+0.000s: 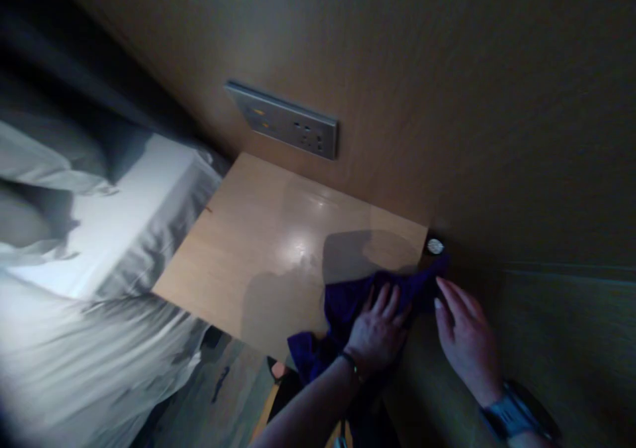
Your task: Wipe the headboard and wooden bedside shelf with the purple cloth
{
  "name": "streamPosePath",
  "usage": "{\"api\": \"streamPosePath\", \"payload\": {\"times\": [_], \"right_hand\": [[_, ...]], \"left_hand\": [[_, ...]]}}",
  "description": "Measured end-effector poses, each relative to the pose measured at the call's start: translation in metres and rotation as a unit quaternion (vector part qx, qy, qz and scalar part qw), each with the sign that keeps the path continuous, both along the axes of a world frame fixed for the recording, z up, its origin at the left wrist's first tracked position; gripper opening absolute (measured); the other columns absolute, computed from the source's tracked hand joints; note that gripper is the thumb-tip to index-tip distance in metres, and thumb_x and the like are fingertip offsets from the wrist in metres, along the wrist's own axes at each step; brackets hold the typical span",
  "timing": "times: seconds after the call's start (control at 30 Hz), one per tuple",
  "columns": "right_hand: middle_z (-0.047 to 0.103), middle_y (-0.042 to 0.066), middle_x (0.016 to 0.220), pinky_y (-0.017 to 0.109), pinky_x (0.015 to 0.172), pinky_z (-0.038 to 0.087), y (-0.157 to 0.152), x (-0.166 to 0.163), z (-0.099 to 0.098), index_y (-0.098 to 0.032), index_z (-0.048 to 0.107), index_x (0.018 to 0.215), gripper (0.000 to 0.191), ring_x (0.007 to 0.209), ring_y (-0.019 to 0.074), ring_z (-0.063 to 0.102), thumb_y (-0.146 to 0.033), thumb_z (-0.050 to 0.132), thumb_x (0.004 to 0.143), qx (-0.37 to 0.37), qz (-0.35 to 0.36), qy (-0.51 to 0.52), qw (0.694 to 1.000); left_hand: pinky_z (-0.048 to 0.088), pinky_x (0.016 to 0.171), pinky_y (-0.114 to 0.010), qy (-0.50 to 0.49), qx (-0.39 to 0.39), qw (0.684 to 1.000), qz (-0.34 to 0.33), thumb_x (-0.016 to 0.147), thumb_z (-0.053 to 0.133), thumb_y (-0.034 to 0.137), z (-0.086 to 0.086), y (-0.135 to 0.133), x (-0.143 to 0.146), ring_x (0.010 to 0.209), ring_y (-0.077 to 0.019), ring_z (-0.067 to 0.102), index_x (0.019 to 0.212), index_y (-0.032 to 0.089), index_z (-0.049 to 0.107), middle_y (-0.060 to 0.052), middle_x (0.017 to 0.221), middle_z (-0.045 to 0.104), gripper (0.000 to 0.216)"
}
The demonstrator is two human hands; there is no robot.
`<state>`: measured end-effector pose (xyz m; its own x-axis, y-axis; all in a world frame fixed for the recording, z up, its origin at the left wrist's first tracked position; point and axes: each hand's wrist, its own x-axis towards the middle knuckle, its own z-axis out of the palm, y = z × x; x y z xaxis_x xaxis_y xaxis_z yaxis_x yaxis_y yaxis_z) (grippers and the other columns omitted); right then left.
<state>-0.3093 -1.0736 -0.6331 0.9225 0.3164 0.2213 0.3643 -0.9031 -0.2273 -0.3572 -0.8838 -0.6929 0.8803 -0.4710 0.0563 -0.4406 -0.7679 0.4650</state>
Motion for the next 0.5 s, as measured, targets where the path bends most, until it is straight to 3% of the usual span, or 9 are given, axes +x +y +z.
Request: {"api": "streamPosePath", "payload": {"times": [0.07,0.17,0.27,0.37,0.43,0.5], "right_hand": [[0.056,0.014,0.125,0.043,0.094,0.048,0.018,0.012,-0.003,-0.012,0.05,0.137,0.043,0.108,0.0289,0.057,-0.037,0.038,0.104,0.009,0.048,-0.021,0.999],[0.058,0.014,0.122,0.041,0.091,0.049,0.061,0.016,-0.017,-0.009,0.051,0.135,0.043,0.107,0.0285,0.058,-0.037,0.037,0.105,0.034,0.106,-0.014,0.994],[0.057,0.013,0.123,0.039,0.09,0.05,0.115,0.013,-0.031,-0.009,0.051,0.134,0.041,0.109,0.0264,0.058,-0.035,0.036,0.105,0.062,0.152,-0.003,0.986],[0.054,0.012,0.13,0.038,0.097,0.048,0.167,0.015,-0.042,-0.011,0.05,0.136,0.04,0.116,0.0245,0.055,-0.034,0.036,0.106,0.078,0.187,-0.001,0.979],[0.051,0.012,0.135,0.041,0.102,0.046,0.197,0.024,-0.047,-0.009,0.049,0.136,0.042,0.121,0.0252,0.051,-0.034,0.033,0.106,0.075,0.21,0.003,0.975],[0.049,0.014,0.137,0.045,0.105,0.045,0.224,0.036,-0.051,-0.006,0.051,0.135,0.045,0.126,0.0275,0.047,-0.035,0.031,0.106,0.057,0.228,0.0,0.972]], "left_hand": [[0.036,0.113,-0.044,-0.003,-0.004,0.999,-0.036,0.101,0.032,0.04,-0.008,0.029,-0.049,0.144,-0.0276,0.03,0.144,0.027,0.045,-0.008,0.156,0.033,0.047],[0.034,0.114,-0.046,0.0,0.008,1.0,-0.013,0.099,0.037,0.041,-0.014,0.111,-0.084,0.143,-0.0247,0.032,0.135,0.033,0.054,-0.003,0.156,0.035,0.041],[0.024,0.118,-0.056,0.008,0.061,0.987,0.149,0.097,0.044,0.041,-0.011,0.219,-0.077,0.144,-0.0292,0.028,0.135,0.03,0.056,-0.007,0.156,0.034,0.041],[0.02,0.119,-0.057,-0.006,0.109,0.943,0.315,0.097,0.045,0.034,-0.009,0.309,-0.057,0.145,-0.0315,0.025,0.14,0.025,0.052,-0.011,0.156,0.033,0.045],[0.02,0.119,-0.057,-0.035,0.111,0.905,0.409,0.097,0.044,0.032,-0.011,0.341,-0.051,0.144,-0.0323,0.026,0.141,0.023,0.051,-0.013,0.155,0.035,0.045],[0.021,0.119,-0.056,-0.058,0.085,0.859,0.502,0.097,0.043,0.031,-0.017,0.349,-0.051,0.143,-0.0333,0.027,0.139,0.021,0.053,-0.013,0.154,0.036,0.045]]}}
